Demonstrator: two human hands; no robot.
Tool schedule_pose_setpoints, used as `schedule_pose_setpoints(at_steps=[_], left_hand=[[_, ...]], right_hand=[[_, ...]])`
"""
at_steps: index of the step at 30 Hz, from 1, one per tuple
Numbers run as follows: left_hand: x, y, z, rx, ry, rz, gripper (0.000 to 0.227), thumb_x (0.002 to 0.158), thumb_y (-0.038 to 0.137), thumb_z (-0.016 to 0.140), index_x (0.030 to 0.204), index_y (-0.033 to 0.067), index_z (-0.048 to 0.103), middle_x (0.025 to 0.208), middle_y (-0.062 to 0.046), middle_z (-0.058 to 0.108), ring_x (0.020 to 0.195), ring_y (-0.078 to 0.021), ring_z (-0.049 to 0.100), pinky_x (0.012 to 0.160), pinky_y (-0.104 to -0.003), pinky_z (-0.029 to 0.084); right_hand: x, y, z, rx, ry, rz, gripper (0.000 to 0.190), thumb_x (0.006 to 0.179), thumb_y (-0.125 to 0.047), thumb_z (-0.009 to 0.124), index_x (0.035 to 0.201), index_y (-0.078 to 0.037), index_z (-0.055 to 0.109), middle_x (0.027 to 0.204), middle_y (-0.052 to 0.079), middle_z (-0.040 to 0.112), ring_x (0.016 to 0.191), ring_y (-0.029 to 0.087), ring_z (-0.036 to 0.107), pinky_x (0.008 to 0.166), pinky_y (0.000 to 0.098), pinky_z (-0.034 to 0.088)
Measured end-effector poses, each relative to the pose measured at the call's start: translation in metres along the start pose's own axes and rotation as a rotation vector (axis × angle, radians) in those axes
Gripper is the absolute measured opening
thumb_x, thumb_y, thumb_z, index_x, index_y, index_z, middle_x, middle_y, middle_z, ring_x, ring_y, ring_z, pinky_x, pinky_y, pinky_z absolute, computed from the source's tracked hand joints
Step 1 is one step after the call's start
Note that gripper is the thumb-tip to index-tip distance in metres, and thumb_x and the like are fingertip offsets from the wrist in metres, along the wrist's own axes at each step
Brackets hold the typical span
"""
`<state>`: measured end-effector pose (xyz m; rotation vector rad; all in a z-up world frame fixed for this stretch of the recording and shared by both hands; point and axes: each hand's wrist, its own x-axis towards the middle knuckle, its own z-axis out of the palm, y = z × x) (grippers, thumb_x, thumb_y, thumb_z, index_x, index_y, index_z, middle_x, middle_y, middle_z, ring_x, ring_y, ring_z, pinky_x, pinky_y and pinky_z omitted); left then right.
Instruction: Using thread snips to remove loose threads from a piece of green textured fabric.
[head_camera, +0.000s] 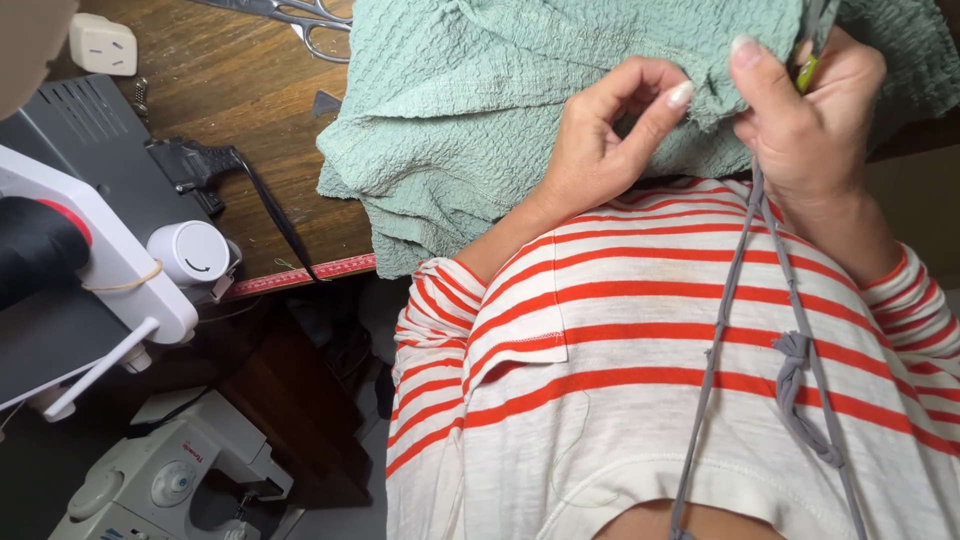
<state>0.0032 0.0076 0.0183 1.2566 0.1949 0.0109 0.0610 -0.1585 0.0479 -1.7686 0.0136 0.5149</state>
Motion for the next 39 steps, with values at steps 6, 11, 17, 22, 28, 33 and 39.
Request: schedule_pose_setpoints(at_steps=[6,11,17,22,28,33,39], left_hand=[[0.011,0.022,0.003,0.142,-0.063,0.009,0.022,0.1,0.034,0.055,0.086,0.0175,0.052,0.071,0.008,0.049,0.062,-0.0047,0.044,0.059,-0.021,0.041],[0.004,0.008,-0.002,0.135,0.059,0.034,0.021,0.103,0.027,0.057,0.086,0.0165,0.061,0.076,0.007,0.058,0.067,-0.0043,0.047,0.064,-0.021,0.041],[0.02,0.034,-0.019,0.666,-0.13,0.273,0.031,0.097,0.038,0.068,0.104,0.0096,0.06,0.083,-0.002,0.057,0.073,-0.0193,0.055,0.071,-0.033,0.049],[0.032,0.014,-0.013,1.387,-0.395,0.463,0.097,0.065,0.06,0.105,0.138,0.0219,0.053,0.134,-0.002,0.056,0.126,-0.0266,0.054,0.105,-0.044,0.043],[0.027,0.003,-0.002,1.19,-0.351,0.744,0.011,0.094,0.007,0.057,0.103,0.0114,0.062,0.102,-0.008,0.061,0.094,-0.0295,0.058,0.089,-0.043,0.045],[-0.009,0.04,0.006,1.029,-0.533,0.727,0.007,0.098,0.003,0.056,0.104,0.0053,0.058,0.093,-0.012,0.057,0.082,-0.0322,0.055,0.078,-0.043,0.046],[-0.031,0.089,0.001,0.717,-0.3,0.621,0.02,0.107,0.01,0.06,0.126,0.0037,0.06,0.109,-0.011,0.071,0.095,-0.0288,0.071,0.088,-0.039,0.058]], right_hand=[[-0.003,-0.003,0.002,0.079,-0.042,0.081,0.038,0.118,-0.004,0.06,0.085,-0.01,0.042,0.065,0.0,0.035,0.051,0.008,0.034,0.046,0.0253,0.03],[-0.005,0.034,-0.016,0.073,0.165,0.029,0.031,0.118,-0.012,0.064,0.092,-0.013,0.046,0.076,-0.004,0.04,0.065,0.008,0.038,0.058,0.0302,0.034],[-0.046,0.025,-0.054,-0.057,-0.05,0.216,0.036,0.115,-0.03,0.055,0.129,0.004,0.057,0.098,0.01,0.065,0.058,0.01,0.048,0.049,0.0244,0.036],[-0.087,0.006,-0.096,-0.909,-0.144,0.308,0.038,0.111,-0.039,0.058,0.119,-0.007,0.077,0.104,0.013,0.077,0.095,0.03,0.071,0.088,0.0401,0.05],[-0.002,0.008,-0.083,-0.16,0.113,0.14,0.044,0.121,-0.047,0.054,0.121,-0.007,0.071,0.099,0.007,0.072,0.078,0.012,0.07,0.062,0.0189,0.053],[0.083,0.029,-0.05,-0.436,0.207,-0.193,0.052,0.119,-0.021,0.072,0.08,-0.017,0.038,0.074,-0.005,0.035,0.073,0.01,0.034,0.065,0.0378,0.027],[0.045,-0.099,-0.033,0.012,0.395,-0.515,0.023,0.115,-0.021,0.056,0.099,-0.009,0.045,0.087,-0.002,0.043,0.083,0.01,0.037,0.075,0.0323,0.034]])
